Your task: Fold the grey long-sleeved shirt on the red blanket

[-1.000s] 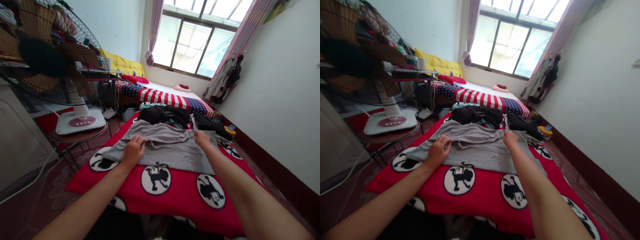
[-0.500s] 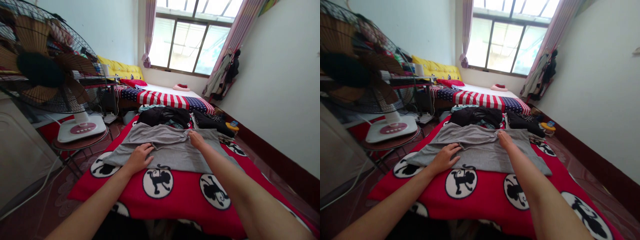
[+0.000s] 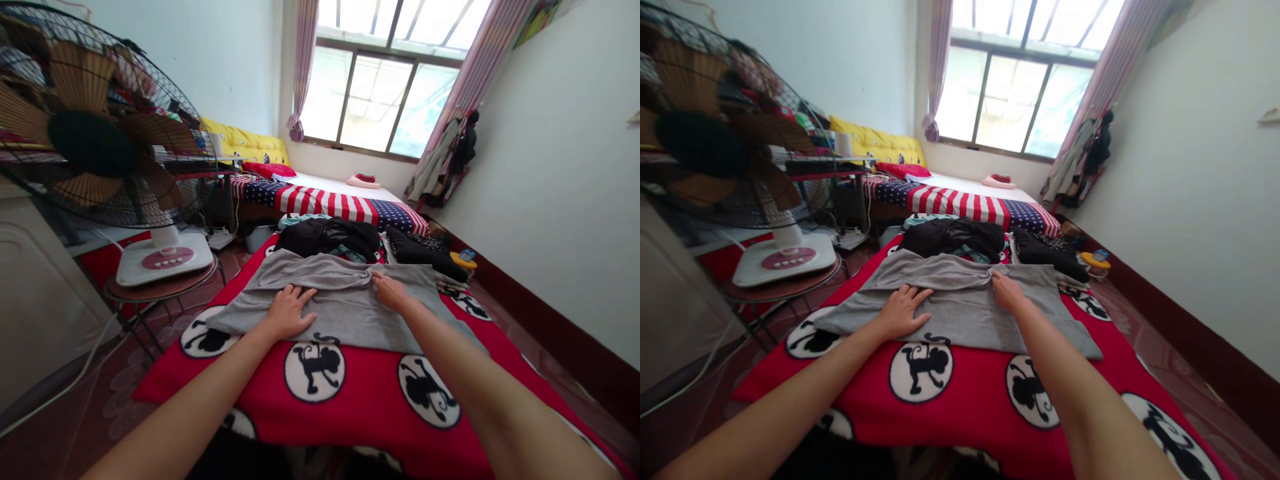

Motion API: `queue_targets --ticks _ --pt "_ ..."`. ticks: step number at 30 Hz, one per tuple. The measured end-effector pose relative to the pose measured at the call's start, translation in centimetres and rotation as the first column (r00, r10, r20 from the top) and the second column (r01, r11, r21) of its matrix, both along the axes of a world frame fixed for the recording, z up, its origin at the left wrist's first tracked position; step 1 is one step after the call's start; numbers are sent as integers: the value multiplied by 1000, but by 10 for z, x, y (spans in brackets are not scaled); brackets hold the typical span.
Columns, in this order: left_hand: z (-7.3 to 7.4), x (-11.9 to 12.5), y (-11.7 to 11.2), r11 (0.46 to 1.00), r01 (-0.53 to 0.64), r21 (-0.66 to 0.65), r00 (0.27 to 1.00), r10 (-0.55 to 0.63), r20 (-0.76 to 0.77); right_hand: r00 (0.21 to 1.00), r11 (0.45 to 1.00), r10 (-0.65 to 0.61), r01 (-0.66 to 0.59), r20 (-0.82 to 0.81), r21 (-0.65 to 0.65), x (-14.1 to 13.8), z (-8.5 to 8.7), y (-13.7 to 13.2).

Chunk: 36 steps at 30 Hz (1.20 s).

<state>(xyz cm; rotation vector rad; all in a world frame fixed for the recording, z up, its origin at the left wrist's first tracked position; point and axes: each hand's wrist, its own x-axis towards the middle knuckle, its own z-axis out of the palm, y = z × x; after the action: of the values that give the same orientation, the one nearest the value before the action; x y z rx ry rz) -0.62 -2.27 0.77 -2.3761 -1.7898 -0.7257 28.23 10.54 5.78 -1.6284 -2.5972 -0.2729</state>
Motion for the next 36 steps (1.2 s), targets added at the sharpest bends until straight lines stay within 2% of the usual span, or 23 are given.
queue_targets --ticks 2,4,6,8,11,14,16,18,20,23,26,29,32,34,36 --pt "-3 2 0 999 -37 17 999 37 4 997 995 -39 44 -63 86 1 6 0" --pt "-6 3 0 998 -61 20 998 61 2 982 968 -51 93 -183 233 6 17 0" --pt "-6 4 -2 994 -102 30 995 102 5 958 918 13 102 -287 382 13 28 -1" --pt "-5 3 -3 985 -161 68 987 159 29 943 878 112 53 -312 476 21 37 -6" --pt "-1 2 -7 963 -215 165 975 203 90 928 839 224 -27 -299 544 32 46 -19" --pt "-1 1 -14 957 -209 201 976 190 110 901 798 317 -85 -295 597 42 47 -37" --pt "-3 0 -20 971 -185 154 982 175 76 881 772 375 -125 -288 623 50 41 -51" --pt "-7 -1 -26 983 -167 78 986 165 25 866 764 413 -162 -280 624 61 27 -66" --pt "-8 -1 -30 989 -149 19 989 150 -20 863 774 425 -190 -273 603 73 9 -81" --pt "-5 2 -33 995 -93 18 993 94 -64 872 800 408 -198 -271 566 88 -17 -95" --pt "3 9 -28 999 -32 35 996 35 -83 882 826 362 -153 -303 543 89 -22 -90" --pt "9 16 -16 999 -30 19 998 32 -62 870 821 346 -99 -352 563 75 1 -72" --pt "9 21 -2 998 -60 -5 998 59 -36 838 773 386 -64 -387 631 52 43 -57" --pt "8 24 5 989 -144 -34 989 143 -31 809 724 440 -64 -389 687 40 68 -56" --pt "6 25 7 965 -252 -73 968 250 -35 783 673 505 -95 -362 733 34 78 -65"
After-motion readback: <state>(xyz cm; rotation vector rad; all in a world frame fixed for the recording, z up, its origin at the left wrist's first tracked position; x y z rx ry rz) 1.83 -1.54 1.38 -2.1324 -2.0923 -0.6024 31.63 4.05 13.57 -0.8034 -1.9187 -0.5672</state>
